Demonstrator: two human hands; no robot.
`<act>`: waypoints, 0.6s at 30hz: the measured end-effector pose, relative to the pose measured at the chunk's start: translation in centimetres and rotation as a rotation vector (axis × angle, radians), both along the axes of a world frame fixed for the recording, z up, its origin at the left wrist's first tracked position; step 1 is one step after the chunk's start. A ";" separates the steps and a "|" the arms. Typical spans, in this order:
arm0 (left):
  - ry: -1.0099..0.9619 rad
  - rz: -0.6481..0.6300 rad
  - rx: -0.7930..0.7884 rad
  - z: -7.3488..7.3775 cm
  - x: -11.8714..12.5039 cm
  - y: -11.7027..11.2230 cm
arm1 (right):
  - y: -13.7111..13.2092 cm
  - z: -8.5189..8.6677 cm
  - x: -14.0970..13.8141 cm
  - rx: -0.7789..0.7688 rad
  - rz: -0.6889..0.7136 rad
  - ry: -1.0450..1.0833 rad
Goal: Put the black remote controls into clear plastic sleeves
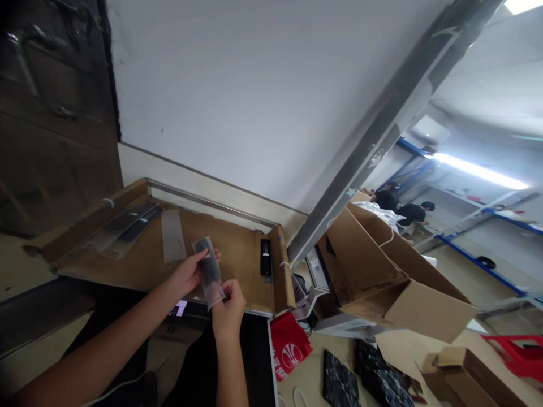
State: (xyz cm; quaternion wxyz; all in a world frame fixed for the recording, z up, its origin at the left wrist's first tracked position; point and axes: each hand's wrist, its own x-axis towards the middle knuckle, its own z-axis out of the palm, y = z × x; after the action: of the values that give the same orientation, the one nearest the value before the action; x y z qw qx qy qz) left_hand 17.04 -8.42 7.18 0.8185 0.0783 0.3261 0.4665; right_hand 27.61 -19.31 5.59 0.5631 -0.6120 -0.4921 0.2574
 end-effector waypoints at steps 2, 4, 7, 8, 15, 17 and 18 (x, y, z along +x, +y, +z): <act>-0.032 -0.011 -0.005 0.5 -0.2 -0.4 | 0.2 0.0 -0.1 0.050 -0.005 0.104; -0.051 -0.024 -0.003 0.8 -0.4 -0.5 | 0.4 -0.2 -0.5 0.092 -0.014 0.160; -0.061 0.015 -0.035 0.8 -0.6 -0.5 | 0.7 -1.0 -1.6 0.129 -0.087 0.280; -0.062 0.033 -0.048 0.7 -0.6 -0.6 | 0.8 -1.3 -1.9 0.137 -0.124 0.338; -0.037 -0.007 -0.083 0.0 -0.4 -2.7 | 1.5 -0.9 -3.4 0.188 -0.206 0.455; -0.032 -0.006 -0.073 -0.3 -0.5 -2.7 | 1.4 -0.5 -3.6 0.172 -0.176 0.458; -0.032 -0.010 -0.061 -0.4 -0.7 -2.5 | 1.2 -0.5 -3.7 0.155 -0.149 0.454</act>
State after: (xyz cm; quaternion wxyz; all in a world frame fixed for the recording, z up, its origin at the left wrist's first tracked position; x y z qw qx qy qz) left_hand 16.34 -10.95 6.76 0.8280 0.0475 0.3267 0.4533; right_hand 23.92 -18.09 5.07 0.7219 -0.5281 -0.3249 0.3074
